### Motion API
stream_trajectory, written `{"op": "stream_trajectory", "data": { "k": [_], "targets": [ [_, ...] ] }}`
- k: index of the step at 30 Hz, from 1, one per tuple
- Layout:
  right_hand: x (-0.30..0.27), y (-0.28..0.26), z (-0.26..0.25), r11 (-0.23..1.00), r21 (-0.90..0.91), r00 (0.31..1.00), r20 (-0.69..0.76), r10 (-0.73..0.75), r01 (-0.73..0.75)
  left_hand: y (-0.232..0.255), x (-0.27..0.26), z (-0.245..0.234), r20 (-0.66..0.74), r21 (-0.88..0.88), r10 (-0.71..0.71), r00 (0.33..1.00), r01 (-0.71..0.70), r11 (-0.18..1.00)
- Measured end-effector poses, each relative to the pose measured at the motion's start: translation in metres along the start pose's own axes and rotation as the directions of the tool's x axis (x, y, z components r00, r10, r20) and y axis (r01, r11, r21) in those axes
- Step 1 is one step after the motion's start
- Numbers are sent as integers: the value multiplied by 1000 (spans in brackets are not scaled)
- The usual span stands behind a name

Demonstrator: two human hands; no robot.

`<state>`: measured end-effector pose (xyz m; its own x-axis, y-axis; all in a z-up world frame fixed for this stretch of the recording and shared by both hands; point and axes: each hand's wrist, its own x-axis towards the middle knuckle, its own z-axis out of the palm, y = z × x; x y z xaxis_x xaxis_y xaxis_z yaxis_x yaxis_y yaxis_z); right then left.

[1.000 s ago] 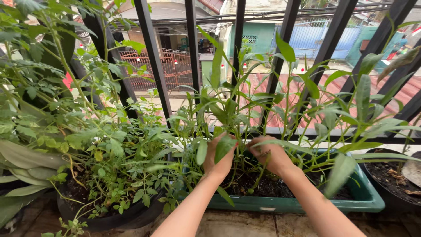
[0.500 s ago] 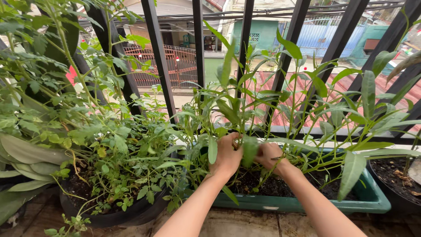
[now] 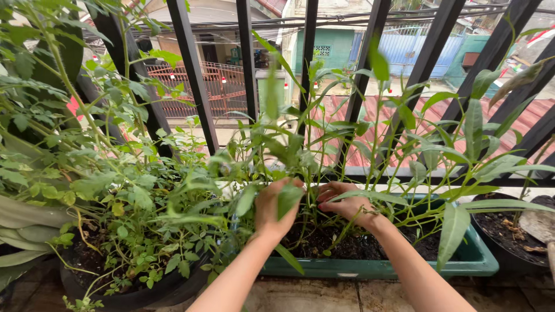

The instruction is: The person waters several potted plants on a balcony using a blue plastic scoop to take water from a large grey bucket, and also removes small weeds by hand from one of the planters.

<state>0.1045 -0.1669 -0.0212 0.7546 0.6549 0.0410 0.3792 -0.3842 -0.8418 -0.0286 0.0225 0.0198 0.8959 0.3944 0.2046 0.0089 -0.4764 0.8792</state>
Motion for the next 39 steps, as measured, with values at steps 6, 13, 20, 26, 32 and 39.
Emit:
{"op": "stream_trajectory", "data": {
  "k": [6, 13, 20, 26, 32, 39],
  "targets": [
    [-18, -29, 3, 988, 2, 986, -62, 154, -155, 23, -25, -30, 55, -110, -152, 987, 158, 981],
    [-4, -24, 18, 968, 58, 963, -110, 248, -242, 24, -25, -32, 54, -59, -160, 986, 163, 985],
    [-14, -27, 17, 989, -98, 988, -120, 99, -111, 32, -28, -33, 78, -50, -193, 978, 197, 979],
    [-27, -44, 17, 999, -30, 995, -90, -37, 34, 22, -26, -33, 83, -136, -189, 978, 199, 970],
    [-30, -53, 16, 970, -244, 997, -72, -18, 0, 10, -25, -36, 66, -128, -162, 985, 170, 977],
    [-19, -33, 29, 782, -566, 965, 162, -205, 261, 4, -27, -39, 154, -40, -162, 975, 170, 985]
  ]
}}
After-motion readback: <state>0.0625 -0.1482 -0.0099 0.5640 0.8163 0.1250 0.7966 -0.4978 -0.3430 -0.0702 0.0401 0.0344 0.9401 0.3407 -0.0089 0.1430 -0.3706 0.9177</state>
